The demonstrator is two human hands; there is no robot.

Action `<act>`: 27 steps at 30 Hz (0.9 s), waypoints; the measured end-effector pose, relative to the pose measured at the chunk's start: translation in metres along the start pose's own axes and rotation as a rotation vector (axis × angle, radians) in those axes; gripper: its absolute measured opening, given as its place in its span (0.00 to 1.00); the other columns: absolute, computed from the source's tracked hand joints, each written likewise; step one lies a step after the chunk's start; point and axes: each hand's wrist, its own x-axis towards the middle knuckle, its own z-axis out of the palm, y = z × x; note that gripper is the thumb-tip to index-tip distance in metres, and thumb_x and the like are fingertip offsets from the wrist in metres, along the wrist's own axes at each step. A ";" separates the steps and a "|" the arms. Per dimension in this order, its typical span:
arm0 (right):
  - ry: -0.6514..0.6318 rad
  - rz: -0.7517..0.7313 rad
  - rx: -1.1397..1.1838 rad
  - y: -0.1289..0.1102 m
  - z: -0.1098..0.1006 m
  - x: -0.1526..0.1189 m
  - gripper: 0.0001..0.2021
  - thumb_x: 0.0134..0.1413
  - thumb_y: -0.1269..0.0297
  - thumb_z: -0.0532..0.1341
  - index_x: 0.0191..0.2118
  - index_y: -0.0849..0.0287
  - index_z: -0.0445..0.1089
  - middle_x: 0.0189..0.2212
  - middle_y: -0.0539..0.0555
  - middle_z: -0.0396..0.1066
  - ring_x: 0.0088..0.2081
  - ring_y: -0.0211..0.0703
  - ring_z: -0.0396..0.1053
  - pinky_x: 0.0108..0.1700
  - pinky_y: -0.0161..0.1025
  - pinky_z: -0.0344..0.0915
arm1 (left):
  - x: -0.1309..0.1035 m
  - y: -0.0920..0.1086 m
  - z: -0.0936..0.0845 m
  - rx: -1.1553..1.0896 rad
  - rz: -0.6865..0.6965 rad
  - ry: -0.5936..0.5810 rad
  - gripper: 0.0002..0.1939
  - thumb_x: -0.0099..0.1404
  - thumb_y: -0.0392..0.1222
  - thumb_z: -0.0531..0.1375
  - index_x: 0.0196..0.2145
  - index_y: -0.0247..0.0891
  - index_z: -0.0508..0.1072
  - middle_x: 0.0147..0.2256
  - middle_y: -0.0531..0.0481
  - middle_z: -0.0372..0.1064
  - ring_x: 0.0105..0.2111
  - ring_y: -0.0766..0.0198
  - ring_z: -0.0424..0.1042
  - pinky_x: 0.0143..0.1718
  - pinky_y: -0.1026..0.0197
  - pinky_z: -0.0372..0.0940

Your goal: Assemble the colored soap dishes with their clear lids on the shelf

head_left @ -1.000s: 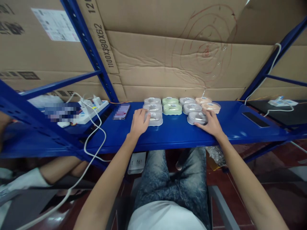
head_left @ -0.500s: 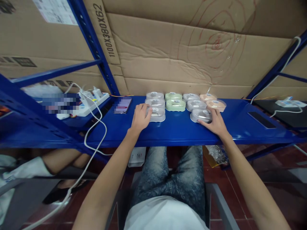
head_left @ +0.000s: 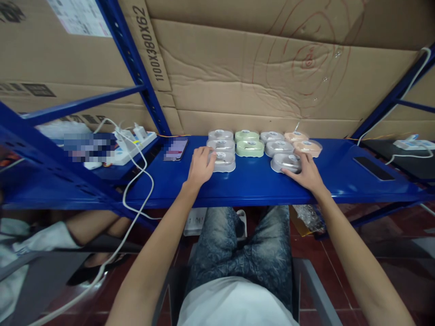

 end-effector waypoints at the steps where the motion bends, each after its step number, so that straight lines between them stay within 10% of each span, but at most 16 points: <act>1: -0.001 0.002 0.001 0.000 0.000 0.000 0.49 0.56 0.26 0.66 0.72 0.56 0.63 0.63 0.69 0.67 0.65 0.75 0.67 0.68 0.67 0.66 | 0.000 0.000 0.000 0.000 -0.001 -0.002 0.18 0.80 0.48 0.49 0.53 0.39 0.75 0.54 0.37 0.76 0.56 0.43 0.70 0.65 0.41 0.64; 27: 0.015 -0.014 -0.005 -0.003 -0.001 0.000 0.50 0.56 0.23 0.64 0.70 0.58 0.66 0.61 0.70 0.68 0.64 0.74 0.68 0.68 0.65 0.66 | 0.001 -0.004 0.002 -0.005 0.003 -0.011 0.21 0.81 0.50 0.46 0.54 0.39 0.75 0.54 0.37 0.76 0.57 0.44 0.71 0.65 0.41 0.63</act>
